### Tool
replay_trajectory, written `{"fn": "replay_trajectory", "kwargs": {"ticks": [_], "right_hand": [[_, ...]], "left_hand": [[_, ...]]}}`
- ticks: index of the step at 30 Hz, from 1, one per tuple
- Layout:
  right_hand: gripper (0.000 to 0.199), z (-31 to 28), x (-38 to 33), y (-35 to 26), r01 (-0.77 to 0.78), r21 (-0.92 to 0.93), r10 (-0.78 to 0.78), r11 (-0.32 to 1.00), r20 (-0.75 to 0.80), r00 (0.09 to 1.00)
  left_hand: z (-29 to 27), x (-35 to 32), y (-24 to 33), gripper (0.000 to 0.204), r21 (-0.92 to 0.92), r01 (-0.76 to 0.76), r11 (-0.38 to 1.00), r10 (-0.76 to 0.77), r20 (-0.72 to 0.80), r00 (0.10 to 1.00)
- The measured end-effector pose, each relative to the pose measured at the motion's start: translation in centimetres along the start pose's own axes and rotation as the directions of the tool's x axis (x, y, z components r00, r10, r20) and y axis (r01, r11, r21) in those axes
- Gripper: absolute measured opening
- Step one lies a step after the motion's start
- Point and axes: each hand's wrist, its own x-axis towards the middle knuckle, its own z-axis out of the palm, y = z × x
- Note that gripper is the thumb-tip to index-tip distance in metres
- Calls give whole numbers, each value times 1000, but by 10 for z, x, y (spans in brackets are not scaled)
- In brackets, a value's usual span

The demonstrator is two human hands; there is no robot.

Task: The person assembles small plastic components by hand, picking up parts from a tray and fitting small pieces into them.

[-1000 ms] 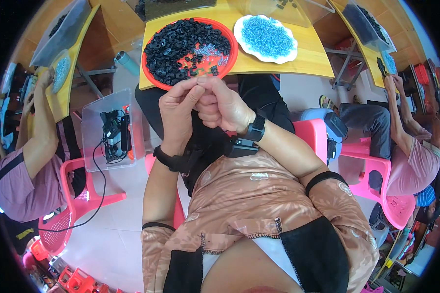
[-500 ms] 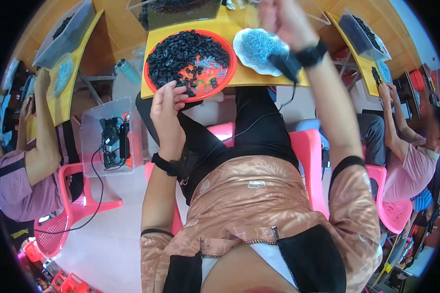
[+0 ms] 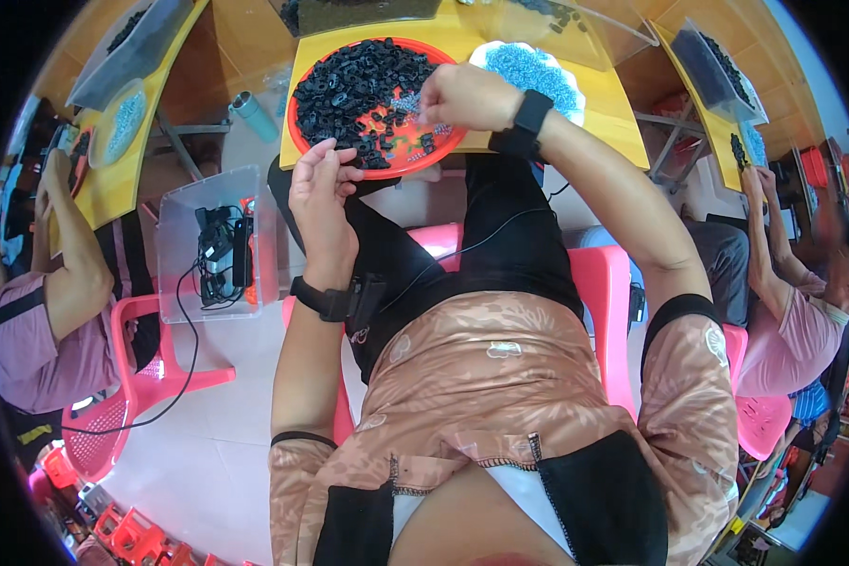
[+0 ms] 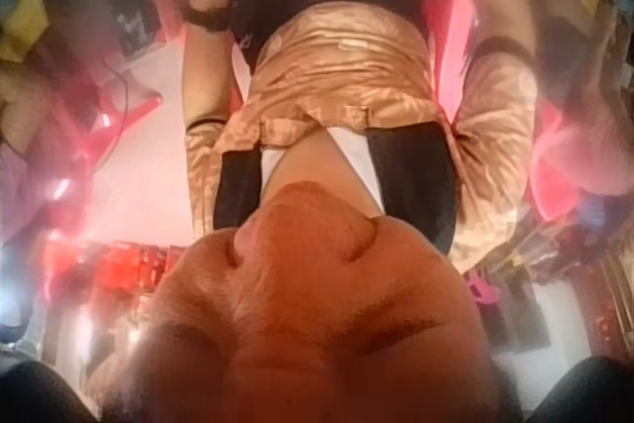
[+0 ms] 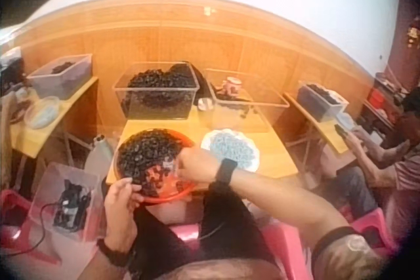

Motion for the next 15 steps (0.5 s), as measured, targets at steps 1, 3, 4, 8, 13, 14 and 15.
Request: {"fn": "replay_trajectory", "kwargs": {"ticks": [1,3,4,8,13,14,15], "right_hand": [[18,4,2,-2,-1,1,1,1000,1,1000],[14,13,9,-8,62,37,-64,997,42,997],[13,18,13,-13,46,85,-53,995,91,994],[21,34,18,-40,149,47,-148,988,-15,989],[26,47,28,-51,124,-81,-125,989,-8,992],[24,47,32,-48,108,-104,-114,989,-55,992],[24,46,36,-42,103,-121,-112,987,-69,991]], "left_hand": [[0,0,0,24,0,1,1000,-1,0,1000],[-1,0,0,24,-8,0,1000,0,-13,1000],[-1,0,0,24,-6,0,1000,0,-14,1000],[-2,3,0,20,-28,-8,1000,6,-52,999],[-2,3,1,20,-37,-13,999,10,-61,998],[-3,3,0,20,-39,-11,999,9,-56,998],[-3,4,0,21,-42,-10,999,8,-50,999]]}}
